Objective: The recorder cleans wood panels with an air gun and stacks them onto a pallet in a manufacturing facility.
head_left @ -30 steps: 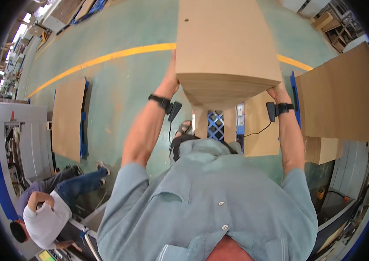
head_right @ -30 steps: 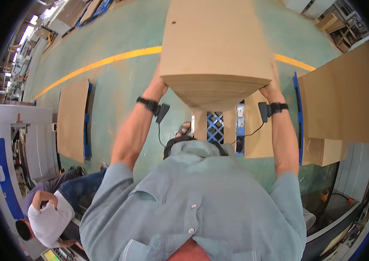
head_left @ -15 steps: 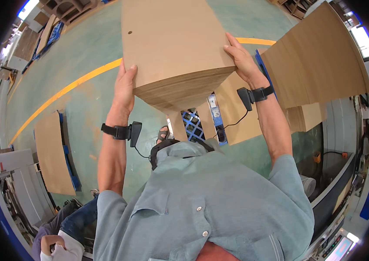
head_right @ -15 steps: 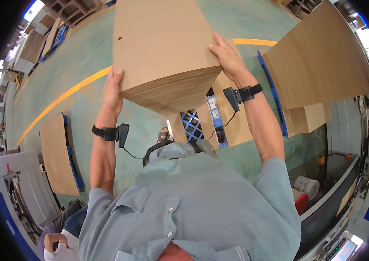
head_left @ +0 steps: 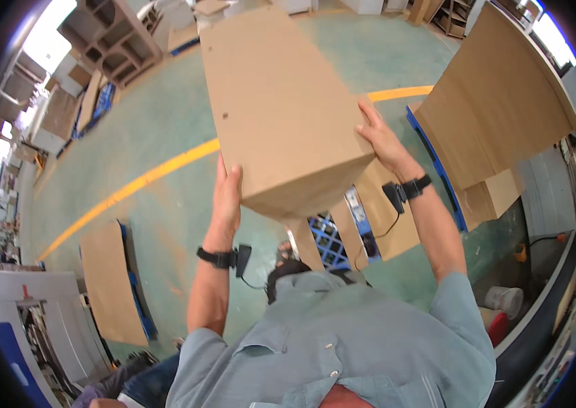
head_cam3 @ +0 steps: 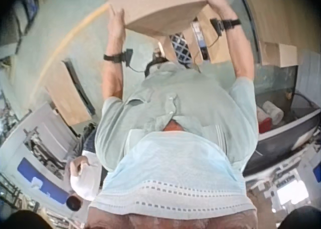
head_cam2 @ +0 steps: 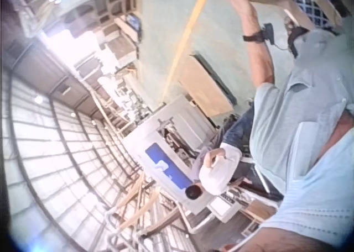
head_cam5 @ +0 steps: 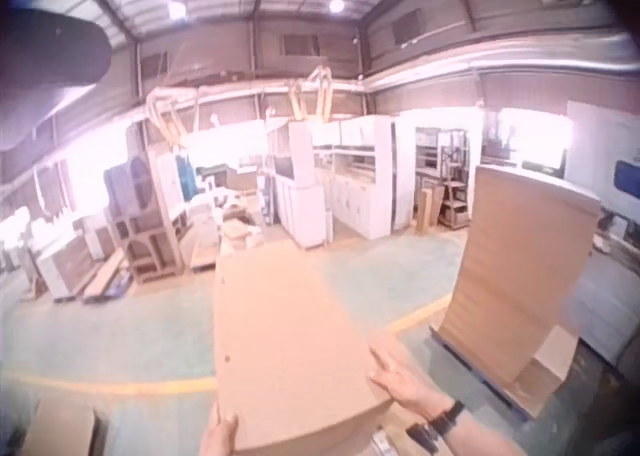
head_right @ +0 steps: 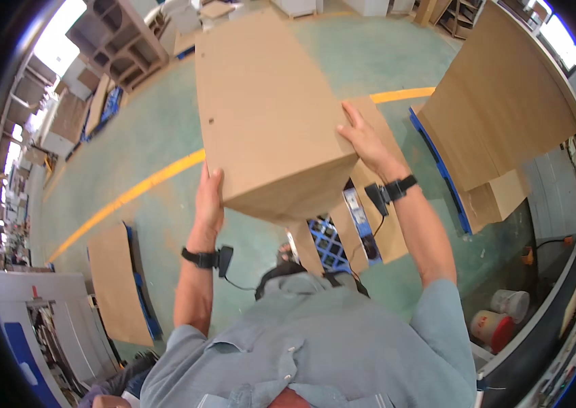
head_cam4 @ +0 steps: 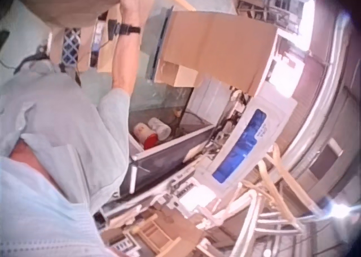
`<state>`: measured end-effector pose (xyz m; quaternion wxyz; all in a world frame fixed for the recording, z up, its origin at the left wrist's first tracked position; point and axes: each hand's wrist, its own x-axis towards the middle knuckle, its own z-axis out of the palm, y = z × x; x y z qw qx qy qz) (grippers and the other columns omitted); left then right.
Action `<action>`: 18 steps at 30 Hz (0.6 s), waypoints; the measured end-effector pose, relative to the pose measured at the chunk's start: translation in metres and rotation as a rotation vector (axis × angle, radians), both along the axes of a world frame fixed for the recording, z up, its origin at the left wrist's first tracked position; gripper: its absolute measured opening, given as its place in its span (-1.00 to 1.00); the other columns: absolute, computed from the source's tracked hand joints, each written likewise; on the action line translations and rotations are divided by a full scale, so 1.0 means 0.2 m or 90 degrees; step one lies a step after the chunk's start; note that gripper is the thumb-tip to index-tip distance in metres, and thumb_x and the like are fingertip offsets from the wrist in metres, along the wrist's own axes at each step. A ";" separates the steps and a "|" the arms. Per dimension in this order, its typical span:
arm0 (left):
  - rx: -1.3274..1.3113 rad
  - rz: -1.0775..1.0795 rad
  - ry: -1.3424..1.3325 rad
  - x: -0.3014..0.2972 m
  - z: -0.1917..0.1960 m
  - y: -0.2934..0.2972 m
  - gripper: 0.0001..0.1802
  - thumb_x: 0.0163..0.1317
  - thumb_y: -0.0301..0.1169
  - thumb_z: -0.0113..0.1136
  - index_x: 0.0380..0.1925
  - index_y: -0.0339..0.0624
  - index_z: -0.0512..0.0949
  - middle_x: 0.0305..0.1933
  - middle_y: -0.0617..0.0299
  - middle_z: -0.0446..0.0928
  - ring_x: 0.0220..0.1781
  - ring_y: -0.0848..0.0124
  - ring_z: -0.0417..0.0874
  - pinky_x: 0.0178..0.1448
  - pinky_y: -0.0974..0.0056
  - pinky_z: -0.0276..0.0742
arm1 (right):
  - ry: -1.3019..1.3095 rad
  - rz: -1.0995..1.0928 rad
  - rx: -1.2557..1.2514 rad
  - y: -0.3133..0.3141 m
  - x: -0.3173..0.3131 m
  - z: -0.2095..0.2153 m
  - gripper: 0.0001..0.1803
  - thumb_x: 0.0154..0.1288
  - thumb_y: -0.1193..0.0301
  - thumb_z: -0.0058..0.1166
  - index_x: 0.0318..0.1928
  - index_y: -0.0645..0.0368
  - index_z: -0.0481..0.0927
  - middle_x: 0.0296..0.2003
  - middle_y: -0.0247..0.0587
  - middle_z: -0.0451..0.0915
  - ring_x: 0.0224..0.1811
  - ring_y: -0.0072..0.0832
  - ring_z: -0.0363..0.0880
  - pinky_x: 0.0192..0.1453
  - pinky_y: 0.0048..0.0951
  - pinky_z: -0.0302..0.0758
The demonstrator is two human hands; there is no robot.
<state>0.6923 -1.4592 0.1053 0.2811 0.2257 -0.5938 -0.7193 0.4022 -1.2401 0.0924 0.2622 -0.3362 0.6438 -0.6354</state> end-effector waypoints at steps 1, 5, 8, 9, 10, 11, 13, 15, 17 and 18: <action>0.033 -0.008 0.011 0.00 0.00 0.02 -0.30 0.55 -0.15 -0.13 0.55 -0.23 0.01 0.60 0.15 0.10 0.61 0.29 0.09 0.63 0.17 -0.02 | 0.006 -0.020 -0.019 0.05 0.03 -0.02 -0.24 0.46 0.31 0.00 0.52 0.35 0.04 0.51 -0.07 0.12 0.57 -0.36 0.05 0.59 -0.32 0.03; 0.156 0.046 -0.013 0.15 -0.31 0.03 -0.31 0.56 0.05 -0.22 0.47 -0.22 0.18 0.54 0.06 0.23 0.59 0.21 0.18 0.61 0.02 0.05 | -0.099 -0.244 -0.060 0.51 0.13 -0.20 -0.42 0.50 0.20 0.06 0.39 0.19 0.32 0.25 -0.24 0.46 0.30 -0.48 0.39 0.41 -0.34 0.32; 0.298 -0.082 -0.171 0.66 -1.01 -0.13 -0.37 0.55 0.01 -0.17 0.39 -0.21 0.26 0.41 0.02 0.33 0.41 0.14 0.36 0.48 0.06 0.27 | -0.229 -0.275 -0.122 0.92 0.39 -0.43 -0.70 0.51 0.20 0.07 0.08 0.10 0.54 -0.09 -0.44 0.59 -0.03 -0.63 0.51 0.07 -0.48 0.46; 0.402 0.000 -0.375 0.85 -1.30 -0.22 -0.42 0.54 0.03 -0.19 0.30 -0.17 0.36 0.21 0.15 0.50 0.31 0.10 0.45 0.34 0.01 0.45 | -0.291 -0.332 -0.110 1.01 0.52 -0.59 -0.71 0.50 0.22 0.09 0.06 0.11 0.56 -0.15 -0.44 0.59 -0.11 -0.66 0.50 0.00 -0.52 0.48; 0.396 -0.062 -0.409 0.63 -1.33 -0.14 -0.42 0.54 0.03 -0.19 0.30 -0.17 0.36 0.21 0.15 0.50 0.31 0.10 0.45 0.34 0.01 0.45 | -0.359 -0.335 -0.061 1.08 0.61 -0.76 -0.73 0.49 0.25 0.08 0.05 0.12 0.56 -0.18 -0.44 0.61 -0.15 -0.67 0.52 -0.05 -0.52 0.50; 0.350 -0.152 -0.463 0.48 -1.43 -0.11 -0.43 0.54 0.02 -0.18 0.27 -0.18 0.38 0.18 0.15 0.51 0.26 0.12 0.47 0.30 0.03 0.46 | -0.366 -0.334 -0.018 1.21 0.74 -0.89 -0.73 0.49 0.27 0.07 0.06 0.13 0.56 -0.18 -0.41 0.64 -0.18 -0.65 0.55 -0.08 -0.52 0.51; 0.252 -0.326 -0.539 0.13 -1.62 0.08 -0.47 0.53 0.00 -0.16 0.21 -0.19 0.41 0.12 0.14 0.53 0.18 0.16 0.50 0.23 0.07 0.49 | -0.426 -0.398 0.036 1.48 1.00 -1.13 -0.74 0.49 0.30 0.04 0.06 0.14 0.57 -0.18 -0.34 0.68 -0.24 -0.63 0.59 -0.15 -0.53 0.53; 0.153 -0.456 -0.588 -0.12 -1.76 0.32 -0.50 0.52 -0.02 -0.13 0.15 -0.19 0.44 0.06 0.14 0.55 0.09 0.20 0.54 0.16 0.10 0.52 | -0.480 -0.483 0.038 1.77 1.21 -1.17 -0.75 0.48 0.32 0.04 0.05 0.15 0.57 -0.19 -0.31 0.69 -0.28 -0.61 0.61 -0.18 -0.55 0.54; 0.058 -0.551 -0.639 -0.17 -1.84 0.49 -0.53 0.50 -0.05 -0.11 0.10 -0.20 0.47 -0.01 0.13 0.57 0.01 0.24 0.57 0.09 0.14 0.55 | -0.630 -0.675 -0.027 1.96 1.40 -1.02 -0.73 0.46 0.27 0.03 0.01 0.16 0.56 -0.24 -0.26 0.67 -0.30 -0.59 0.64 -0.29 -0.59 0.51; 0.013 -0.590 -0.661 -0.18 -1.87 0.58 -0.55 0.50 -0.06 -0.10 0.07 -0.21 0.49 -0.04 0.13 0.58 -0.03 0.26 0.59 0.06 0.16 0.57 | -0.634 -0.687 -0.031 2.08 1.45 -1.00 -0.73 0.46 0.27 0.03 0.01 0.16 0.56 -0.24 -0.26 0.67 -0.30 -0.59 0.64 -0.29 -0.59 0.51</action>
